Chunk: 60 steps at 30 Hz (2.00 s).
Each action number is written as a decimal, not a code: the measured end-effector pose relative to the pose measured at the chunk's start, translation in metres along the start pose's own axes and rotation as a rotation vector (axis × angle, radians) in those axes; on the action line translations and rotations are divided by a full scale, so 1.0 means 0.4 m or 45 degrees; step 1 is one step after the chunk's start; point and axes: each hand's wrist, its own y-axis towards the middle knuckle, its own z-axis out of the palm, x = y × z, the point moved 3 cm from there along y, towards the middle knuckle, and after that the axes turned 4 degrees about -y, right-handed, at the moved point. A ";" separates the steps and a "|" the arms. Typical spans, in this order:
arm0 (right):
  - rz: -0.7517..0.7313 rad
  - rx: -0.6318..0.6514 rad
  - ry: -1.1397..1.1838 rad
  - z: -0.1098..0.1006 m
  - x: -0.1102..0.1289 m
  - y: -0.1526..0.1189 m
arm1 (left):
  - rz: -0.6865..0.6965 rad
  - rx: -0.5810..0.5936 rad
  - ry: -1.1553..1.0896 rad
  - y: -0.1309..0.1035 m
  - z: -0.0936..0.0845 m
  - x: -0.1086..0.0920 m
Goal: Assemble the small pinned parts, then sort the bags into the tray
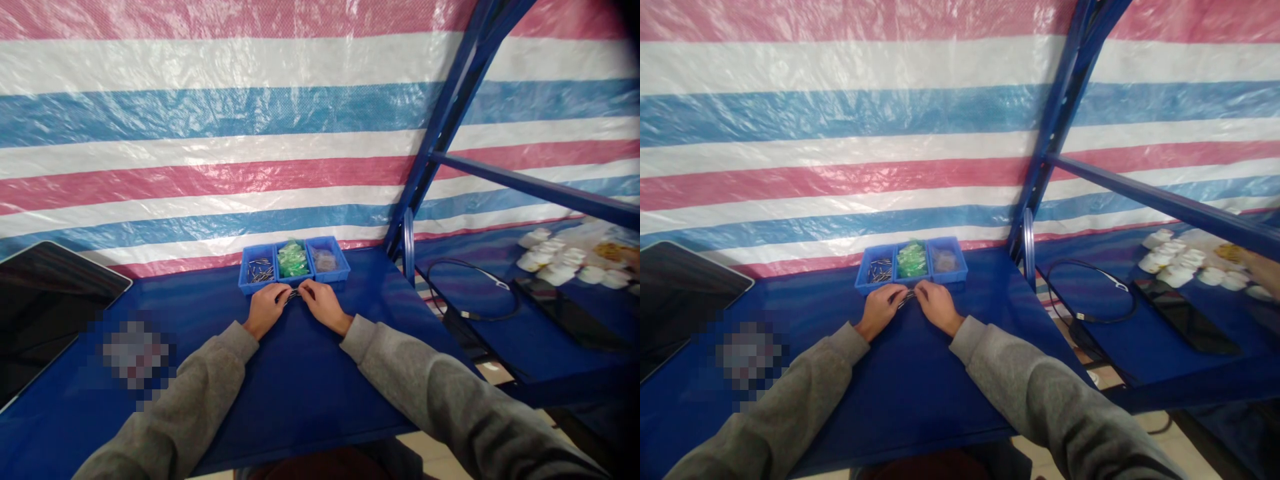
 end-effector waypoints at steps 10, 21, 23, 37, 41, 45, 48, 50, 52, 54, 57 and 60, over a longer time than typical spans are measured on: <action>0.030 -0.001 0.031 -0.002 0.000 0.001 | 0.030 -0.017 -0.055 0.001 -0.007 -0.001; 0.015 0.039 0.075 -0.008 0.006 0.001 | 0.043 -0.012 -0.102 0.002 -0.005 0.002; 0.016 0.046 0.071 -0.007 0.006 0.001 | 0.039 0.002 -0.103 0.002 -0.004 0.002; 0.010 -0.007 0.096 -0.017 0.012 -0.001 | -0.003 -0.018 -0.127 0.003 -0.005 0.003; 0.021 -0.002 0.108 -0.016 0.012 -0.001 | -0.014 0.010 -0.080 0.003 -0.008 -0.001; 0.013 -0.009 0.100 -0.017 0.014 -0.001 | -0.040 0.040 -0.043 0.004 -0.013 -0.008; 0.005 -0.010 0.098 -0.019 0.016 -0.002 | -0.048 0.045 -0.059 0.006 -0.015 -0.012; 0.002 -0.006 0.101 -0.019 0.016 -0.002 | -0.042 0.027 -0.086 0.006 -0.015 -0.012; 0.000 -0.008 0.106 -0.019 0.016 -0.002 | -0.032 0.010 -0.107 0.006 -0.015 -0.013; 0.000 -0.011 0.111 -0.018 0.016 -0.001 | -0.022 0.002 -0.120 0.005 -0.014 -0.013; 0.013 -0.015 0.114 -0.017 0.014 0.000 | -0.008 -0.005 -0.139 0.004 -0.014 -0.014; 0.018 -0.008 0.122 -0.018 0.015 0.000 | -0.004 -0.016 -0.144 0.005 -0.014 -0.013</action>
